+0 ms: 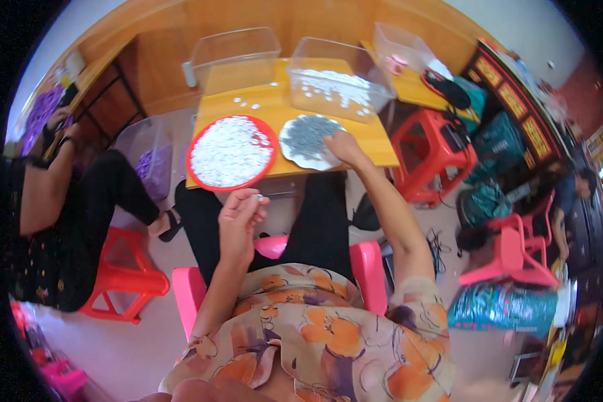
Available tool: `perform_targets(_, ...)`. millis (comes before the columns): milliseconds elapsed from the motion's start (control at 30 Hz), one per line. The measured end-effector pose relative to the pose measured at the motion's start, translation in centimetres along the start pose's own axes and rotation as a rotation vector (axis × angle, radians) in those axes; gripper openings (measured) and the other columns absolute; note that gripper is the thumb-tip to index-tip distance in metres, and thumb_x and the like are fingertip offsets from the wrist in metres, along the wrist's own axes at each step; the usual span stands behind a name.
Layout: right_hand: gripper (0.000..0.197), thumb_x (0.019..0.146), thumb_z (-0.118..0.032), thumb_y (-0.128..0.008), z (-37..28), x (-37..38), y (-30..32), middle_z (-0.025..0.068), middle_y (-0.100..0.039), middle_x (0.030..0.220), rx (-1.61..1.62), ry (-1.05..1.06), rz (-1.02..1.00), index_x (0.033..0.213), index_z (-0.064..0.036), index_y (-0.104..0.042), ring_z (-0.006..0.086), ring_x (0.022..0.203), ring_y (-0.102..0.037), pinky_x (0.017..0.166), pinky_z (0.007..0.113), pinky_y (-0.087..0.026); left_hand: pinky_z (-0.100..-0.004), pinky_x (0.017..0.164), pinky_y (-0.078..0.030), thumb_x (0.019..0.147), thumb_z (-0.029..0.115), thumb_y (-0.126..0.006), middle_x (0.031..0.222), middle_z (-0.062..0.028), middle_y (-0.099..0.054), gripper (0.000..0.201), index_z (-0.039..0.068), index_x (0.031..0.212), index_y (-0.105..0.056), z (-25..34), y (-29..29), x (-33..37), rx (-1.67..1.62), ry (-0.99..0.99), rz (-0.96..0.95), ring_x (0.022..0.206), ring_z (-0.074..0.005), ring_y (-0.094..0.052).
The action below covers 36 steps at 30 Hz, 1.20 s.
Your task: Assembling small white plastic parts with grey inserts by hand.
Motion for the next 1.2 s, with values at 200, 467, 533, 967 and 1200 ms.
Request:
perform_targets(200, 0.024, 0.074, -0.022, -0.057, -0.4, -0.6, 1.4, 0.0123, -0.058, 0.062, 0.251, 0.051, 0.080, 0.068, 0.0015, -0.057, 0.0180, 0.054, -0.055, 0.051, 0.031, -0.043, -0.0173, 0.059, -0.040, 0.085, 0.010, -0.058, 0.083, -0.0072, -0.064, 0.014, 0.003, 0.097, -0.057, 0.2, -0.9, -0.1, -0.003, 0.001, -0.032, 0.063, -0.0057, -0.053)
perform_targets(467, 0.006, 0.076, -0.005, -0.057, -10.1, -8.2, 4.1, 0.0029, -0.057, 0.062, 1.179, -0.043, -0.064, 0.071, -0.0017, -0.059, 0.0046, 0.044, -0.039, 0.040, 0.019, -0.028, -0.0173, 0.060, -0.040, 0.085, 0.008, -0.057, 0.083, -0.0060, -0.063, 0.019, 0.001, 0.103, -0.058, 0.9, -1.1, -0.7, 0.003, -0.010, -0.034, 0.065, -0.0054, -0.052)
perform_targets(533, 0.006, 0.078, -0.006, -0.057, -12.7, -10.8, 4.3, 0.0030, -0.056, 0.064, 1.269, -0.033, -0.113, 0.075, -0.0015, -0.058, 0.0040, 0.045, -0.038, 0.041, 0.018, -0.028, -0.0175, 0.060, -0.040, 0.085, 0.008, -0.057, 0.083, -0.0053, -0.062, 0.022, 0.000, 0.106, -0.058, 1.1, -1.2, -0.9, 0.005, -0.021, -0.045, 0.066, -0.0054, -0.051)
perform_targets(967, 0.006, 0.082, -0.004, -0.056, -16.5, -16.7, 3.5, 0.0054, -0.056, 0.069, 1.659, 0.038, -0.184, 0.087, 0.0007, -0.056, 0.0036, 0.047, -0.037, 0.042, 0.018, -0.028, -0.0177, 0.063, -0.041, 0.085, 0.007, -0.057, 0.083, -0.0046, -0.062, 0.022, -0.001, 0.105, -0.060, 2.5, -1.8, -1.3, 0.105, -0.079, -0.080, 0.067, -0.0051, -0.050)
perform_targets(1200, 0.008, 0.081, -0.004, -0.059, -17.1, -17.5, 3.7, 0.0023, -0.058, 0.071, 1.406, 0.018, -0.098, 0.088, 0.0009, -0.061, 0.0023, 0.052, -0.043, 0.045, 0.017, -0.031, -0.0171, 0.063, -0.040, 0.084, 0.006, -0.058, 0.082, -0.0038, -0.061, 0.024, -0.001, 0.107, -0.060, 2.4, -1.6, -1.4, 0.093, -0.036, -0.060, 0.067, -0.0054, -0.050)
Point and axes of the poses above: each hand's wrist, its own x-axis towards the middle knuckle, its own y-axis out of the back of the hand, z = x × y, the point moved 10 cm from there along x, towards the middle knuckle
